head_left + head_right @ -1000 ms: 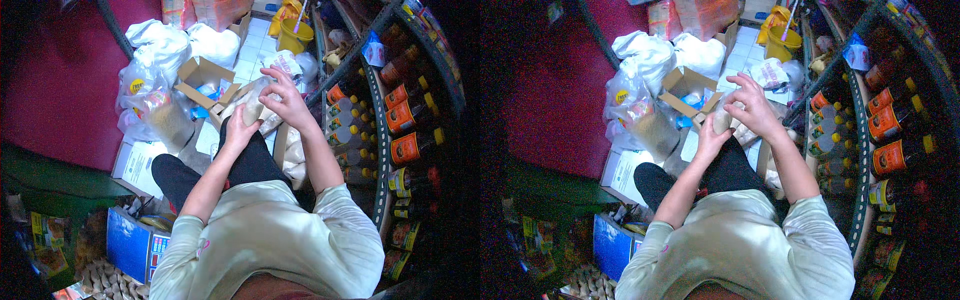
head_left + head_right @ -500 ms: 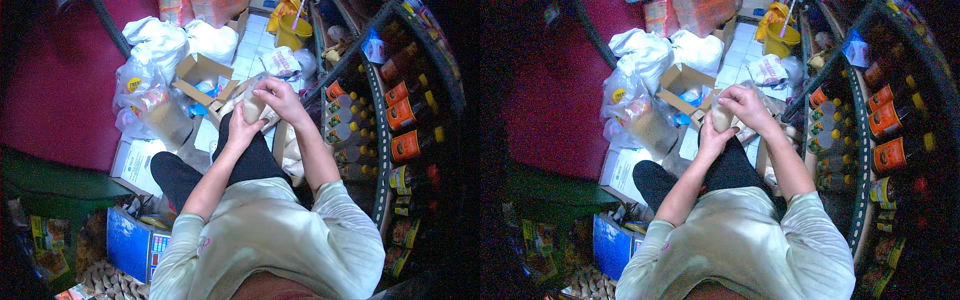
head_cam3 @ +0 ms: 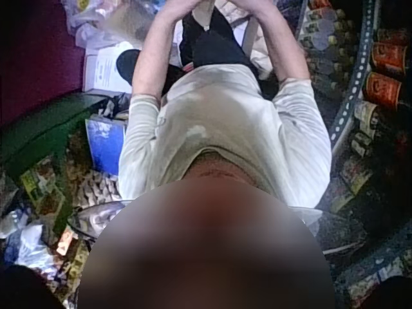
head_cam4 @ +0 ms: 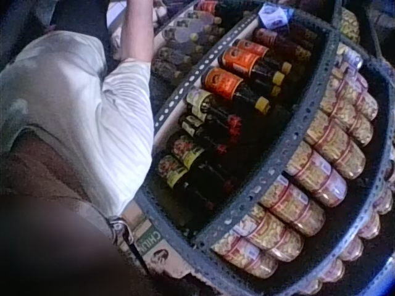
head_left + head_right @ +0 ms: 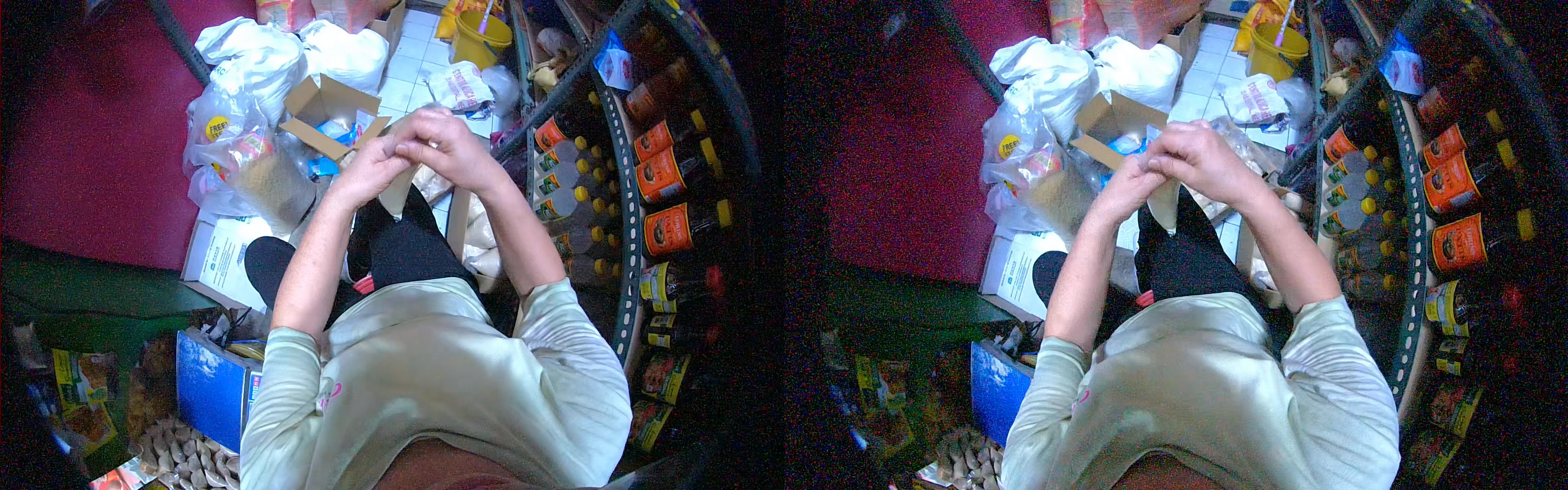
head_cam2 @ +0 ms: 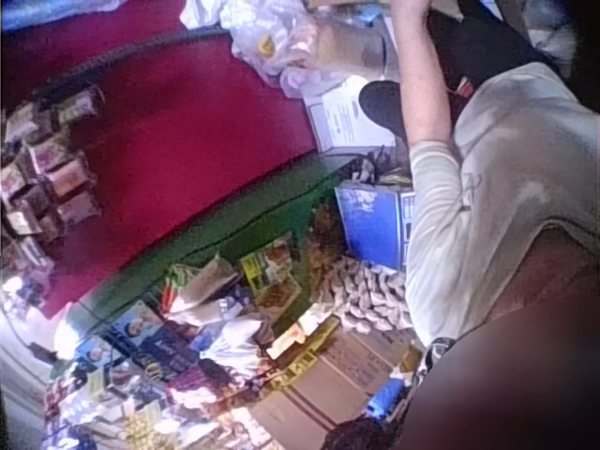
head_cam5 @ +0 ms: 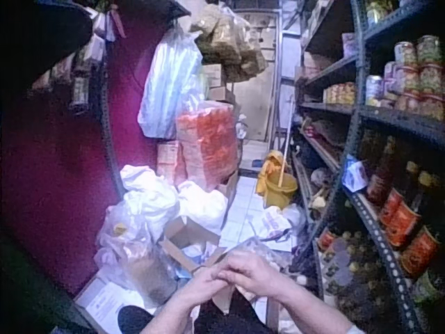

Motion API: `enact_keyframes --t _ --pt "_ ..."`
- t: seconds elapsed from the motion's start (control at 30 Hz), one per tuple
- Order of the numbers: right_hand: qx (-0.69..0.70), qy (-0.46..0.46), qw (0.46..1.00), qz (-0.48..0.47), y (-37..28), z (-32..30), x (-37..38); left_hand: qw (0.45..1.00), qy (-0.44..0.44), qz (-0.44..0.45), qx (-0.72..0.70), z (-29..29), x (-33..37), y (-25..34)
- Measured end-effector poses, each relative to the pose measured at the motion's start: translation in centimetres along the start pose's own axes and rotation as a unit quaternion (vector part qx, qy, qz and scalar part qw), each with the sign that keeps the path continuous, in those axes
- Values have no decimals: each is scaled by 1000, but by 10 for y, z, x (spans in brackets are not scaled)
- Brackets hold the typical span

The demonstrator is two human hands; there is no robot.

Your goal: Bagging small food items into plastic bags while sitting on the floor.

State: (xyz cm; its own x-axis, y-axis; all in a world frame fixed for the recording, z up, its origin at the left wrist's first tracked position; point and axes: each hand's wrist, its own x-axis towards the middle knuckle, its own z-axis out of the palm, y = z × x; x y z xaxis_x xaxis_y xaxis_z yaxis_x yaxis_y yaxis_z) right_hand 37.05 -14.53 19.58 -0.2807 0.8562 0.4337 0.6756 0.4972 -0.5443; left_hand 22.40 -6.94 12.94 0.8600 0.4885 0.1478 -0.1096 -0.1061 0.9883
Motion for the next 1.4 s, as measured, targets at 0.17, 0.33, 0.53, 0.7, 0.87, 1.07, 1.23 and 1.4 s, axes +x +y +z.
enact_keyframes --t 0.17,0.33,0.53,0.7,0.87,1.07,1.23,1.4 --pt "540 354 747 157 52 40 -40 980 127 156 8 -4 17 49" --pt "820 312 397 268 60 137 -71 939 188 277 -80 13 26 98" --pt "928 165 334 18 45 107 -38 953 222 202 24 24 28 76" --pt "841 285 407 215 30 116 -46 957 215 177 87 35 25 73" --pt "844 270 414 207 20 111 -38 961 213 167 61 32 26 67" --pt "862 253 368 238 25 118 -46 967 210 112 86 36 26 39" --pt "798 274 467 264 56 125 -65 956 199 157 149 33 17 49" --pt "628 284 680 248 73 78 -96 928 179 167 280 38 -2 -46"
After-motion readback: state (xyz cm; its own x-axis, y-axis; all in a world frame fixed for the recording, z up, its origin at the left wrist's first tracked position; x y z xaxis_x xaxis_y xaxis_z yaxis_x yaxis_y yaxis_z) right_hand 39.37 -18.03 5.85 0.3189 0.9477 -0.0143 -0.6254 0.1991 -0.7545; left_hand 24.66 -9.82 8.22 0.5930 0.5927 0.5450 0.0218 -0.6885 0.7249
